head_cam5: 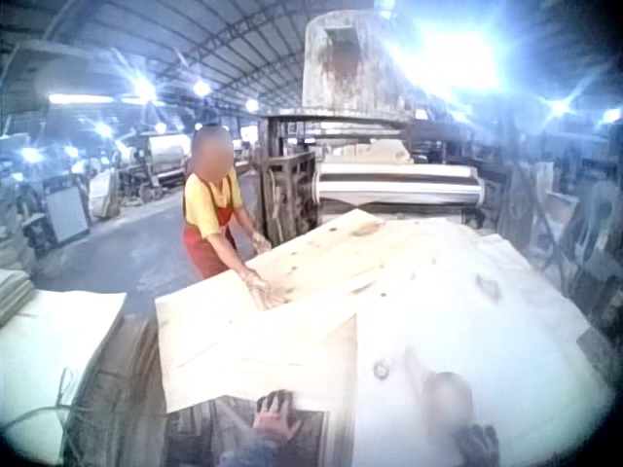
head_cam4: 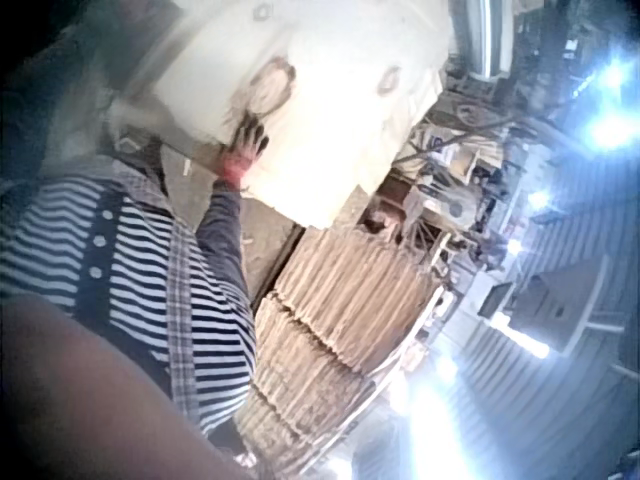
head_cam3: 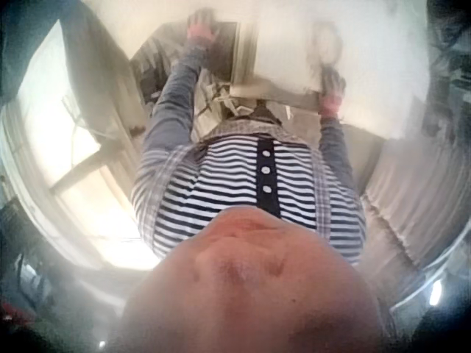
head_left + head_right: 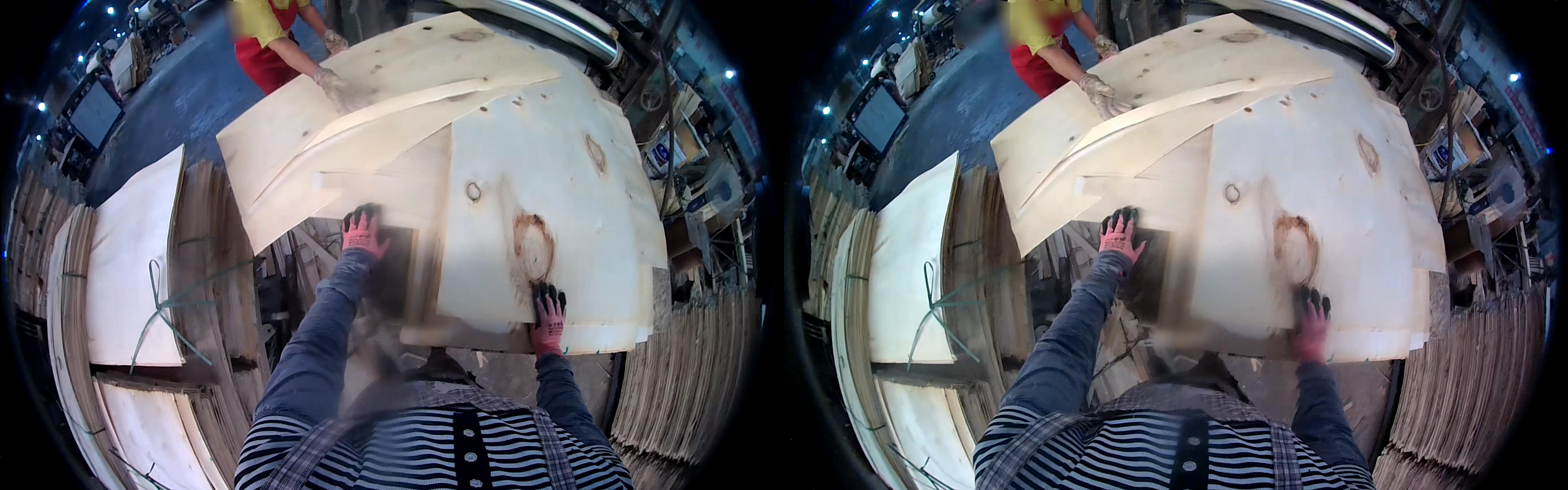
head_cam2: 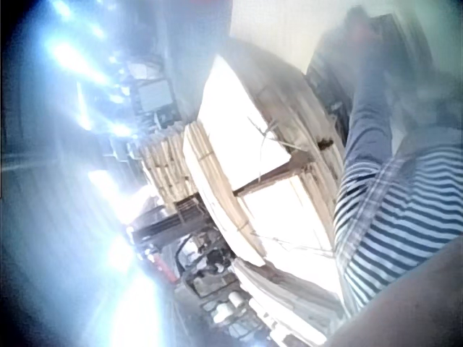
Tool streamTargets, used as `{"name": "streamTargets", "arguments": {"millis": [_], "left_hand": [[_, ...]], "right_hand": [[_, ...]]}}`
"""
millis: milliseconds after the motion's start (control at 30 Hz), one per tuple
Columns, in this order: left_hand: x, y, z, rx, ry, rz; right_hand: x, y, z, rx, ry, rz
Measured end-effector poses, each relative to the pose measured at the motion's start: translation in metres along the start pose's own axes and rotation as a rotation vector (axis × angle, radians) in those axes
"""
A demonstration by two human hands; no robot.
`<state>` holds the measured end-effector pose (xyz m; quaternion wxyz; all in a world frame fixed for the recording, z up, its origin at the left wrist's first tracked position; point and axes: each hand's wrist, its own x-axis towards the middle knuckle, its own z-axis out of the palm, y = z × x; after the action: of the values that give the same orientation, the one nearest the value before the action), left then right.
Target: The person feeds large, thin wood veneer sheets into a roller machine, then stacks the processed sheets on a pile. The person uses a long metal rod to adjust the roller mechanism and continues stacking the veneers.
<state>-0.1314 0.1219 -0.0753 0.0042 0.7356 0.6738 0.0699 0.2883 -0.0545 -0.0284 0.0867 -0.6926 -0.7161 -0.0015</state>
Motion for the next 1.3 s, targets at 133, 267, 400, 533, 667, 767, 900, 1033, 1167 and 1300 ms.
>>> {"name": "streamTargets", "arguments": {"millis": [133,267,400,533,667,767,900,1033,1167,1300], "left_hand": [[0.001,0.004,-0.005,-0.01,-0.019,0.002],[0.006,0.004,-0.005,-0.026,-0.009,-0.011],[0.003,-0.013,-0.02,-0.601,0.143,-0.113],[-0.033,-0.053,0.022,-1.255,0.139,-0.302],[-0.066,-0.061,-0.087,-0.327,0.631,-0.018],[-0.062,-0.116,-0.083,-0.249,0.2,-0.447],[-0.101,-0.148,0.007,-0.81,-0.294,-0.2],[-0.108,-0.077,-0.039,-0.344,-0.399,-0.311],[-0.11,-0.113,-0.031,-0.284,-0.449,-0.389],[-0.124,-0.096,-0.059,-0.313,-0.292,-0.324]], "right_hand": [[-0.002,0.001,0.001,-0.014,0.005,0.013],[0.002,-0.001,-0.002,0.009,0.012,0.003],[0.005,-0.001,0.0,-0.006,0.01,-0.029],[0.008,-0.018,-0.022,-0.041,0.083,-0.085],[-0.001,-0.007,-0.008,0.015,0.087,-0.011],[0.003,-0.008,-0.005,0.0,0.062,-0.027],[0.004,-0.01,-0.005,-0.049,0.091,-0.089],[-0.006,0.0,-0.006,-0.02,0.003,0.046],[0.002,-0.003,-0.001,-0.031,0.007,0.007],[0.0,-0.004,-0.006,0.016,0.018,0.02]]}}
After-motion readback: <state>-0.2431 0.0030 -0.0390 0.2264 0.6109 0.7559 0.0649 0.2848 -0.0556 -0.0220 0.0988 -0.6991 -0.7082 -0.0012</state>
